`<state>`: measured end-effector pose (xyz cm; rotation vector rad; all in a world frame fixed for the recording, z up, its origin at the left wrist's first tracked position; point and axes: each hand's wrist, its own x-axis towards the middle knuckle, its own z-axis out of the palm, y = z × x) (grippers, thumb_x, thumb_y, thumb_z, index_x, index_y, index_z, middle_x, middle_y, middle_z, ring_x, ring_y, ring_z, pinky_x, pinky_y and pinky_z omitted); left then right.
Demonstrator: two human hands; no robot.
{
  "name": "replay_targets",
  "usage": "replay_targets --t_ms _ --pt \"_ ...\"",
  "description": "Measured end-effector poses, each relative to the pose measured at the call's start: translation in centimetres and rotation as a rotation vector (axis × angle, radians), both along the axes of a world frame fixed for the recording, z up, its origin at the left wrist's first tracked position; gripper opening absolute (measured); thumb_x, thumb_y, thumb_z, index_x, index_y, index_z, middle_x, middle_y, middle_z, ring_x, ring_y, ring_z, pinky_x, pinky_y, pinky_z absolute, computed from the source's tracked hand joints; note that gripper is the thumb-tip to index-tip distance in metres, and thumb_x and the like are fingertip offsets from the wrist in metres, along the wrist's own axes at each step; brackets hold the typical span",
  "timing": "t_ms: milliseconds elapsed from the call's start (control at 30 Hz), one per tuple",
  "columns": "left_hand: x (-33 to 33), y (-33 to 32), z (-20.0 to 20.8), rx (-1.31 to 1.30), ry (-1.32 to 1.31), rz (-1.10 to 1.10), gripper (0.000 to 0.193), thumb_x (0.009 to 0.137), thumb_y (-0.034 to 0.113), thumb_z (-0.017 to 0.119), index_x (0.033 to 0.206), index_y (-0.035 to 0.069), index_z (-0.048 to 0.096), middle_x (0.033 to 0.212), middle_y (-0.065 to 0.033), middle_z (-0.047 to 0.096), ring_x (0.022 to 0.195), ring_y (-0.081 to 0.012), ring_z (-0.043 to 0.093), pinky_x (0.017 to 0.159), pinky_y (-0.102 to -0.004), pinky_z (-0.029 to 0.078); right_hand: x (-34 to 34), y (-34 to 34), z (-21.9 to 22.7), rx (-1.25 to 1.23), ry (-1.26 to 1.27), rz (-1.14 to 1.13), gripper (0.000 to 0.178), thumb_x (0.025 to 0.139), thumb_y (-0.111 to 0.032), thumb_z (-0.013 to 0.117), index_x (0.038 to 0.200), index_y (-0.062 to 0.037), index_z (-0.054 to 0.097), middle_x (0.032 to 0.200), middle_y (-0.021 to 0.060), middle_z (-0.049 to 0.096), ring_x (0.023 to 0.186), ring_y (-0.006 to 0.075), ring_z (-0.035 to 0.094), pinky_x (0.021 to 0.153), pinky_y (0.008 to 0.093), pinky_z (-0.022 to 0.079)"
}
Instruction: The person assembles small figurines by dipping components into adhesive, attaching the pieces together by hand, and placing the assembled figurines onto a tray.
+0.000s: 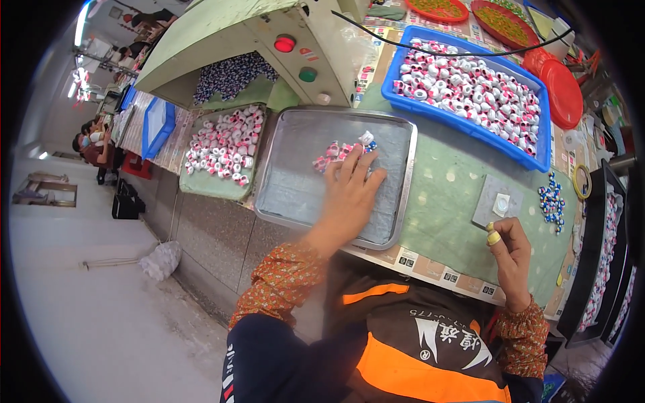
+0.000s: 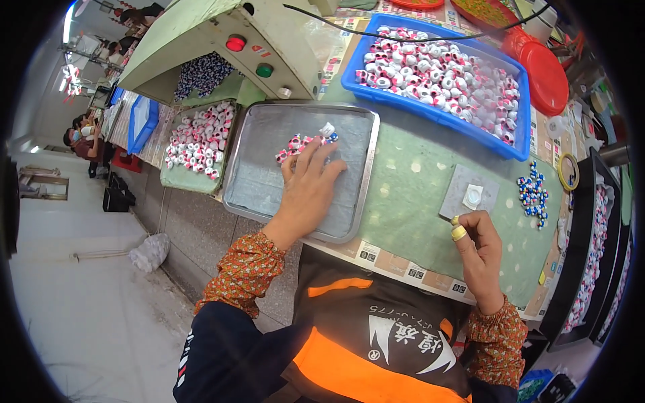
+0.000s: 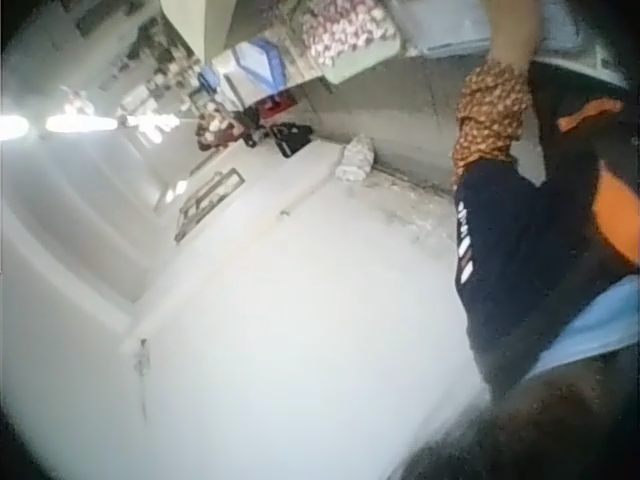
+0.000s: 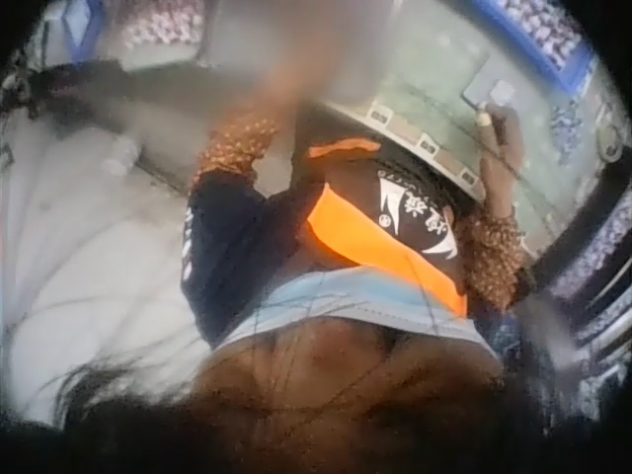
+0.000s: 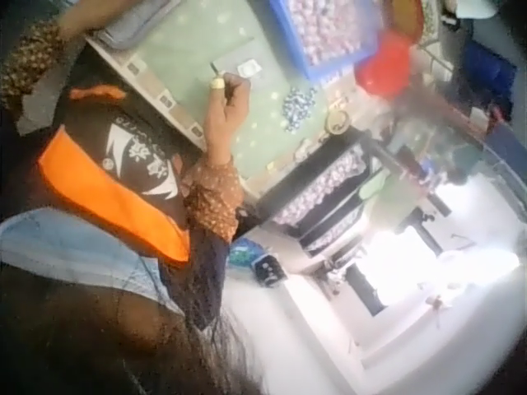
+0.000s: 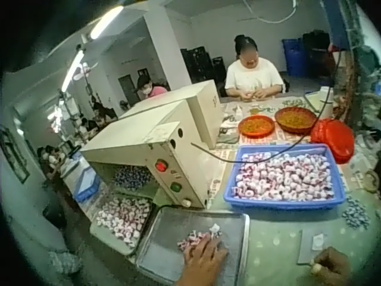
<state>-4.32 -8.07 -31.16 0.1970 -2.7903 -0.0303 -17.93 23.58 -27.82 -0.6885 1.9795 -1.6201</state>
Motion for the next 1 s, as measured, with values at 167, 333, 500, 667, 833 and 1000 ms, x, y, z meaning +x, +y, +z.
replay_targets --t_ms 167,333,500,667,833,1000 --pt "1.6 -1.5 0.7 -0.002 -0.003 -0.032 0.034 0.086 0.015 0.064 0.119 0.016 0.061 0.143 -0.0098 0.049 0.141 -0.0301 0.038 0.104 -0.0508 0.03 -0.2 0.3 -0.4 0.052 0.007 0.002 0.012 0.099 -0.011 0.061 0.102 -0.0005 0.057 0.094 -0.0015 0.053 0.086 0.0061 0.048 0.078 0.0219 0.041" --pt "4.1 -3.5 3.4 0.151 0.233 0.056 0.044 0.091 0.015 0.066 0.134 0.018 0.058 0.146 -0.009 0.047 0.141 -0.0288 0.038 0.111 -0.0456 0.026 0.2 0.7 -0.5 0.06 0.017 0.017 0.013 0.098 -0.012 0.061 0.101 -0.0001 0.056 0.093 -0.0009 0.052 0.085 0.0068 0.047 0.078 0.0223 0.041" --pt "10.2 -13.8 0.0 0.242 0.623 0.953 0.05 0.091 0.008 0.061 0.139 0.008 0.047 0.135 -0.0196 0.041 0.127 -0.0356 0.038 0.109 -0.0466 0.028 0.2 0.8 -0.4 0.074 0.023 0.02 0.013 0.097 -0.012 0.062 0.1 -0.0001 0.056 0.092 -0.0004 0.052 0.083 0.0071 0.047 0.077 0.0226 0.041" --pt "14.0 -19.3 -4.1 0.404 0.729 1.383 0.054 0.086 -0.002 0.054 0.138 0.009 0.045 0.13 -0.0248 0.037 0.119 -0.0378 0.04 0.105 -0.0472 0.03 0.4 0.6 -0.1 0.089 0.045 0.036 0.013 0.096 -0.012 0.062 0.097 0.0 0.056 0.088 -0.0011 0.052 0.081 0.0077 0.047 0.075 0.0236 0.041" --pt "13.9 -21.7 -4.9 0.395 0.756 1.333 0.06 0.081 -0.011 0.046 0.134 0.018 0.049 0.125 -0.0215 0.036 0.108 -0.0356 0.045 0.098 -0.0437 0.036 1.2 0.1 0.0 0.108 0.068 0.023 0.014 0.095 -0.012 0.063 0.096 0.0005 0.056 0.086 -0.0001 0.052 0.079 0.0084 0.047 0.074 0.0246 0.042" --pt "14.5 -24.3 -4.4 0.428 0.823 1.305 0.055 0.08 -0.01 0.045 0.126 0.018 0.058 0.123 -0.0202 0.039 0.104 -0.0343 0.05 0.094 -0.0419 0.042 1.6 0.6 0.0 0.146 0.122 0.044 0.013 0.094 -0.01 0.063 0.095 0.0009 0.056 0.085 0.0015 0.054 0.079 0.0098 0.048 0.073 0.0255 0.042"
